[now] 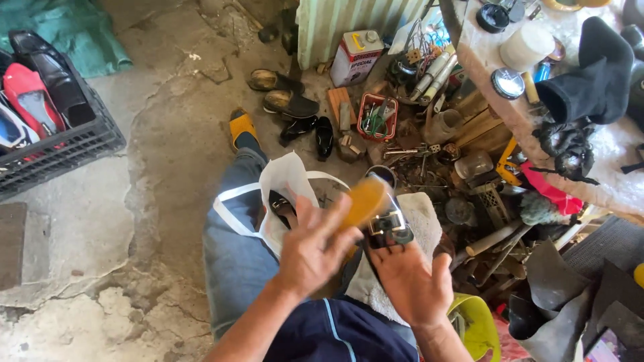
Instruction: Inspecting, cleaning, and performing maintenance on various types of footwear using brushes and manual manipulation.
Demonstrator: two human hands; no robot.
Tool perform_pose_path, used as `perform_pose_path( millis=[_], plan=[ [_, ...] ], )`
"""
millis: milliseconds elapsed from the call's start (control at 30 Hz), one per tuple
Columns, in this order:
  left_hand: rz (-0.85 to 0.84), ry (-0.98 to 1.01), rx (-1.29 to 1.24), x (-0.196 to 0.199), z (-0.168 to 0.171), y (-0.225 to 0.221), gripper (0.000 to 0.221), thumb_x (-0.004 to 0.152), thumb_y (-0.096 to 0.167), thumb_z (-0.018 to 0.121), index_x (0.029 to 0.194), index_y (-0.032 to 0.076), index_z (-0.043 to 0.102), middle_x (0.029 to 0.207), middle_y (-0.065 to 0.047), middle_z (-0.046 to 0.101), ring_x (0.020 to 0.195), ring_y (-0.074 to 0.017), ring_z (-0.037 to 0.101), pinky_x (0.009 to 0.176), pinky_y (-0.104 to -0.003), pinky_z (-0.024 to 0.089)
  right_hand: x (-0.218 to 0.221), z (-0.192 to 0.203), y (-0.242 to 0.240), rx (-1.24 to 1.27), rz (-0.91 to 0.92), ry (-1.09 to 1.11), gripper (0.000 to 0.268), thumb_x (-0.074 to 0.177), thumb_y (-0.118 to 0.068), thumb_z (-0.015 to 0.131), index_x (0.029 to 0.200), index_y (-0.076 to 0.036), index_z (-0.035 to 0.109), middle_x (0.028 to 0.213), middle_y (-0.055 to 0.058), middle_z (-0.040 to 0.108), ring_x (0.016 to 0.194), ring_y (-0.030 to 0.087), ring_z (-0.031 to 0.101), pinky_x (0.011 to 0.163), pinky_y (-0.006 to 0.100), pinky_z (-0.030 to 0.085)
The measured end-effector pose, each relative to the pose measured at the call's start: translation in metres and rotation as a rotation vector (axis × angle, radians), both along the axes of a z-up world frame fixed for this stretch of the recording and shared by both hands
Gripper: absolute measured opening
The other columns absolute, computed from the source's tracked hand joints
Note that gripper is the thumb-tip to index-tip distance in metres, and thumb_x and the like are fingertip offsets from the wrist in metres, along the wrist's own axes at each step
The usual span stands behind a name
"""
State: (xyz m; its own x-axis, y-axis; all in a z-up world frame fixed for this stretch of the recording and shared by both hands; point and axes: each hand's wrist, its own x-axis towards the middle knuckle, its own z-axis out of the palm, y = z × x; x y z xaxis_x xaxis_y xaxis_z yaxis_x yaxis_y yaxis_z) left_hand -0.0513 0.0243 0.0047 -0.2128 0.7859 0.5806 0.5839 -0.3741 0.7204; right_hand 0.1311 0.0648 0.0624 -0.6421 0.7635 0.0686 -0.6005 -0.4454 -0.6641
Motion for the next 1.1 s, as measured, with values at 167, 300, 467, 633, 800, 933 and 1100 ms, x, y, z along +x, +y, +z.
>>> perform_pose_path(
  millis=[167, 300, 467, 633, 800, 933, 1100],
  plan=[
    [-0.129, 0.243, 0.047, -0.002, 0.017, 0.002, 0.049, 0.109, 0.045, 0.059, 0.151, 0.023, 0.050, 0.081, -0.001, 0.060, 0.057, -0.0131, 0.052, 0.049, -0.031, 0.052, -0.001, 0.004, -0.001, 0.093, -0.065, -0.016, 0.085, 0.103, -0.063, 0.050, 0.152, 0.006, 0.041, 0.153, 0.024, 0.051, 0.141, 0.034, 0.049, 0.120, 0.047, 0.033],
    [-0.053, -0.003, 0.128, -0.013, 0.003, 0.023, 0.065, 0.109, 0.030, 0.068, 0.162, 0.030, 0.031, 0.107, -0.013, 0.067, 0.087, -0.0185, 0.070, 0.071, -0.029, 0.072, 0.003, 0.005, 0.004, -0.077, -0.031, 0.062, 0.084, 0.101, -0.062, 0.056, 0.148, 0.007, 0.047, 0.145, 0.026, 0.058, 0.136, 0.040, 0.053, 0.117, 0.052, 0.035],
    [-0.282, -0.142, 0.082, 0.020, -0.023, -0.016, 0.060, 0.112, 0.034, 0.062, 0.162, 0.030, 0.031, 0.098, -0.010, 0.061, 0.062, -0.0120, 0.057, 0.054, -0.024, 0.065, 0.019, -0.001, 0.030, -0.614, -0.307, 0.385, 0.064, 0.097, -0.057, 0.068, 0.126, 0.000, 0.063, 0.124, 0.023, 0.072, 0.117, 0.034, 0.069, 0.105, 0.045, 0.052],
    [-0.202, -0.080, 0.165, 0.026, -0.007, 0.003, 0.060, 0.112, 0.035, 0.062, 0.162, 0.025, 0.032, 0.099, -0.010, 0.062, 0.072, -0.0155, 0.061, 0.060, -0.027, 0.068, 0.011, 0.006, 0.036, -0.562, -0.178, 0.441, 0.082, 0.095, -0.062, 0.064, 0.138, 0.007, 0.050, 0.129, 0.030, 0.065, 0.122, 0.039, 0.062, 0.108, 0.050, 0.046],
    [-0.241, -0.027, 0.145, 0.032, -0.018, -0.024, 0.056, 0.110, 0.031, 0.064, 0.158, 0.017, 0.038, 0.099, -0.015, 0.063, 0.073, -0.0231, 0.070, 0.064, -0.035, 0.074, 0.004, 0.034, 0.048, -0.516, -0.217, 0.579, 0.072, 0.094, -0.059, 0.067, 0.137, -0.002, 0.056, 0.131, 0.030, 0.065, 0.127, 0.042, 0.058, 0.110, 0.057, 0.042],
    [-0.153, -0.044, 0.130, 0.026, -0.016, -0.015, 0.060, 0.106, 0.031, 0.071, 0.157, 0.018, 0.042, 0.092, -0.008, 0.056, 0.069, -0.0190, 0.058, 0.054, -0.033, 0.053, -0.008, 0.033, 0.040, -0.588, -0.255, 0.553, 0.069, 0.092, -0.056, 0.070, 0.133, -0.003, 0.052, 0.131, 0.028, 0.062, 0.123, 0.038, 0.060, 0.106, 0.054, 0.048],
    [-0.061, -0.008, 0.208, 0.023, -0.010, -0.016, 0.055, 0.115, 0.033, 0.057, 0.162, 0.020, 0.032, 0.106, -0.018, 0.062, 0.077, -0.0232, 0.071, 0.061, -0.030, 0.071, -0.018, 0.038, 0.037, -0.552, -0.175, 0.505, 0.090, 0.093, -0.058, 0.067, 0.152, -0.001, 0.030, 0.131, 0.033, 0.059, 0.111, 0.042, 0.065, 0.093, 0.053, 0.058]
  ],
)
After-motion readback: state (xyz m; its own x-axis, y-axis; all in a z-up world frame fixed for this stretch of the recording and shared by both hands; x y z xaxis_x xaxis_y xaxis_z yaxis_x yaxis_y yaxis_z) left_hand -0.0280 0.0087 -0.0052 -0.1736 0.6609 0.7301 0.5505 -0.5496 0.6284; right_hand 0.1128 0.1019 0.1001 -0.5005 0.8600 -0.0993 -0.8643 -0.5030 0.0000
